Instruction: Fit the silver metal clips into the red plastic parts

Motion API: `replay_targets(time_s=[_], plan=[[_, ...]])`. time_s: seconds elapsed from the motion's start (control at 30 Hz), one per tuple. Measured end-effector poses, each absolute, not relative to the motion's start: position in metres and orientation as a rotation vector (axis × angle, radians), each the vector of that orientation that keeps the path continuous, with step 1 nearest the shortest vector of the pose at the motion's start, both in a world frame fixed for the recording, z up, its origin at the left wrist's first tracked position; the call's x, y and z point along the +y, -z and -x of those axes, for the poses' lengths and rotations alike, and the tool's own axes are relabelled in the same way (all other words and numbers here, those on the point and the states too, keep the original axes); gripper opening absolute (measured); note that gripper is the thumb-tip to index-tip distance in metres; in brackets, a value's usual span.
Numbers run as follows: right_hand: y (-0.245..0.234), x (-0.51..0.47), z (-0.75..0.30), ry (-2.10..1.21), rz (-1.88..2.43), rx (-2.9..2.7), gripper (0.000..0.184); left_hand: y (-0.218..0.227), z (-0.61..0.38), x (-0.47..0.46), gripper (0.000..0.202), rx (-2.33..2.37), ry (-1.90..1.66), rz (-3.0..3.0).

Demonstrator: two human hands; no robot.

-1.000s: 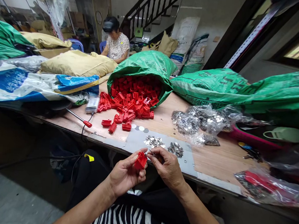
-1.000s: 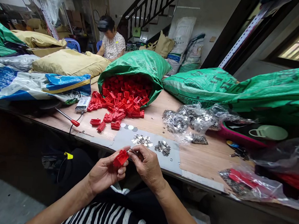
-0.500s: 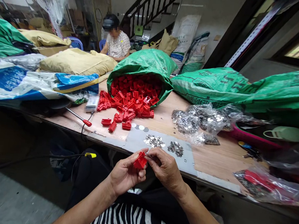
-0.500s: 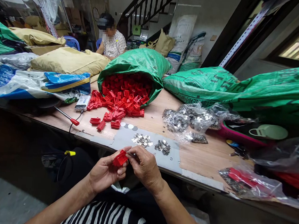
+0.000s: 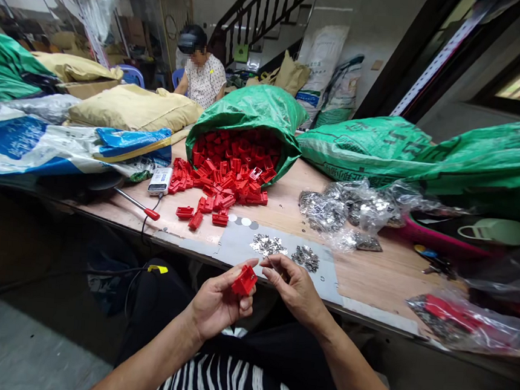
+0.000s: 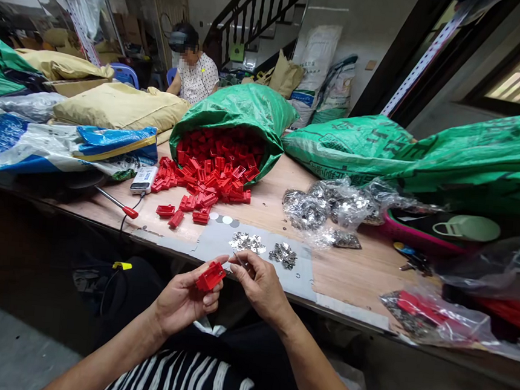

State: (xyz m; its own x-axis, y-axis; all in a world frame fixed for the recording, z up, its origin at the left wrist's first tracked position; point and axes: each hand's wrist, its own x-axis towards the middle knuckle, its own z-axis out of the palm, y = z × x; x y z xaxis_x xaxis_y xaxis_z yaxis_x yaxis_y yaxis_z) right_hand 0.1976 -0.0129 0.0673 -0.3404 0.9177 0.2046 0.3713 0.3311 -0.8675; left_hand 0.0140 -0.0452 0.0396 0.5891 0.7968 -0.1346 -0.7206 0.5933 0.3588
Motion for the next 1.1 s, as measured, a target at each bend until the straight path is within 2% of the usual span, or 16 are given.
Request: replay_targets(time_s=[0.37,0.6,0.8,0.87,1.0,1.1], plan=[[-0.053,-0.017,-0.194,-1.325,1.048,-1.773,0.019,-0.033,-0.016,-0.048,0.050,0.440,-0.842,-0.362],[-0.045,-0.016,-0.200,-1.325,1.070,-1.757,0.019,-0.036,-0.022,-0.049,0.049,0.642,-0.867,-0.524],[-0.031,-0.013,-0.199,-1.329,1.134,-1.589,0.026,-0.044,-0.019,-0.048,0.039,0.991,-1.160,-1.247],[-0.037,-0.011,-0.195,-1.335,1.153,-1.624,0.026,-0.042,-0.018,-0.048,0.034,1.042,-1.259,-1.371],[-0.063,0.003,-0.191,-1.179,1.132,-1.638,0.036,-0.038,-0.014,-0.046,0.028,1.112,-1.355,-1.265],[-0.073,0.013,-0.192,-1.171,1.098,-1.549,0.033,-0.040,-0.009,-0.044,0.029,1.131,-1.396,-1.229]])
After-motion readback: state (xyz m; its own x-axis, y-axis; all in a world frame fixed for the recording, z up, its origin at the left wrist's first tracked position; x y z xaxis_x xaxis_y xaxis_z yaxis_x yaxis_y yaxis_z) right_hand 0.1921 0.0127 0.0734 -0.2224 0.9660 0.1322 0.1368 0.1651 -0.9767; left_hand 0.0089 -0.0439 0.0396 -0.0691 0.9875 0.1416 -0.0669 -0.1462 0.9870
